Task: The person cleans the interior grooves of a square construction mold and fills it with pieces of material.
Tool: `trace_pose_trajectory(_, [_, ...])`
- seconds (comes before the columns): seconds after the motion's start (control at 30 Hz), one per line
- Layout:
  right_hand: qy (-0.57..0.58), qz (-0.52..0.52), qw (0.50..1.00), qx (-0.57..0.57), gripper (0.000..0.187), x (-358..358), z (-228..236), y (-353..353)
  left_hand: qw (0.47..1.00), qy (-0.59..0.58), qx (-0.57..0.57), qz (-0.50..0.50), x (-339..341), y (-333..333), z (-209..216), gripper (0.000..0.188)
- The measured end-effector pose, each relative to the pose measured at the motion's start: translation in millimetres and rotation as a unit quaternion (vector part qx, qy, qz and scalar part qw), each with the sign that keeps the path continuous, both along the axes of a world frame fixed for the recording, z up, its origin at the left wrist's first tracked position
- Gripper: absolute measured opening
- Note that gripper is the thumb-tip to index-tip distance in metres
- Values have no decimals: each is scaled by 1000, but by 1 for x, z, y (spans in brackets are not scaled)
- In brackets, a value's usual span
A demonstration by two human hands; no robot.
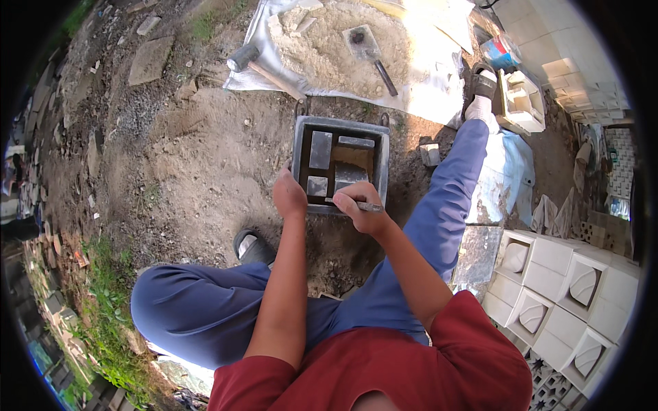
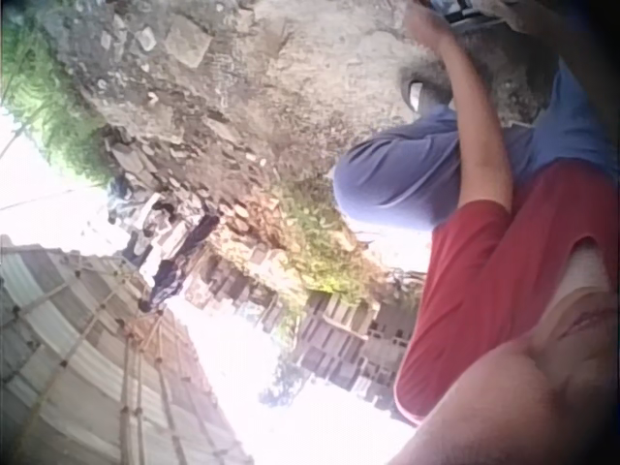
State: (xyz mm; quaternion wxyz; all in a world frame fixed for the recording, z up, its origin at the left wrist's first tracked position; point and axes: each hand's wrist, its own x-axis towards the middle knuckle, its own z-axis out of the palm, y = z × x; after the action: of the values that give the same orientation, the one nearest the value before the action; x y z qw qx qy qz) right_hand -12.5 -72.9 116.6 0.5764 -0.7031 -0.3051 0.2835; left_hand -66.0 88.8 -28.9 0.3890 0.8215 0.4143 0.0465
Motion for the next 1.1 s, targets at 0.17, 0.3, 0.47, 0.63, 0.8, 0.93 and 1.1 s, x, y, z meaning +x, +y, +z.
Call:
trace_pose_trajectory(0.17, [3, -53, 997, 50, 34, -2, 6, 15, 930, -304, -186, 87, -6, 6, -20, 53])
trace_pose_trajectory(0.3, [27, -51, 997, 51, 42, -2, 2, 20, 864, -348, -333, 145, -6, 11, -23, 54])
trace_pose_trajectory(0.47, [-48, -33, 997, 50, 39, -9, 5, 27, 759, -382, -471, 237, -7, 20, -26, 78])
trace_pose_trajectory(0.63, [5, -62, 997, 39, 35, -11, 15, 41, 759, -376, -482, 225, -15, 30, -33, 79])
trace_pose_trajectory(0.8, [-14, -40, 998, 43, 33, -11, 6, 50, 750, -379, -499, 211, -10, 24, -36, 78])
trace_pose_trajectory(0.93, [-69, -44, 993, 84, 40, -23, 16, 64, 751, -386, -494, 206, -10, 32, -38, 80])
trace_pose_trajectory(1.1, [-52, -45, 995, 76, 41, -22, 2, 66, 740, -393, -504, 212, -9, 28, -38, 81])
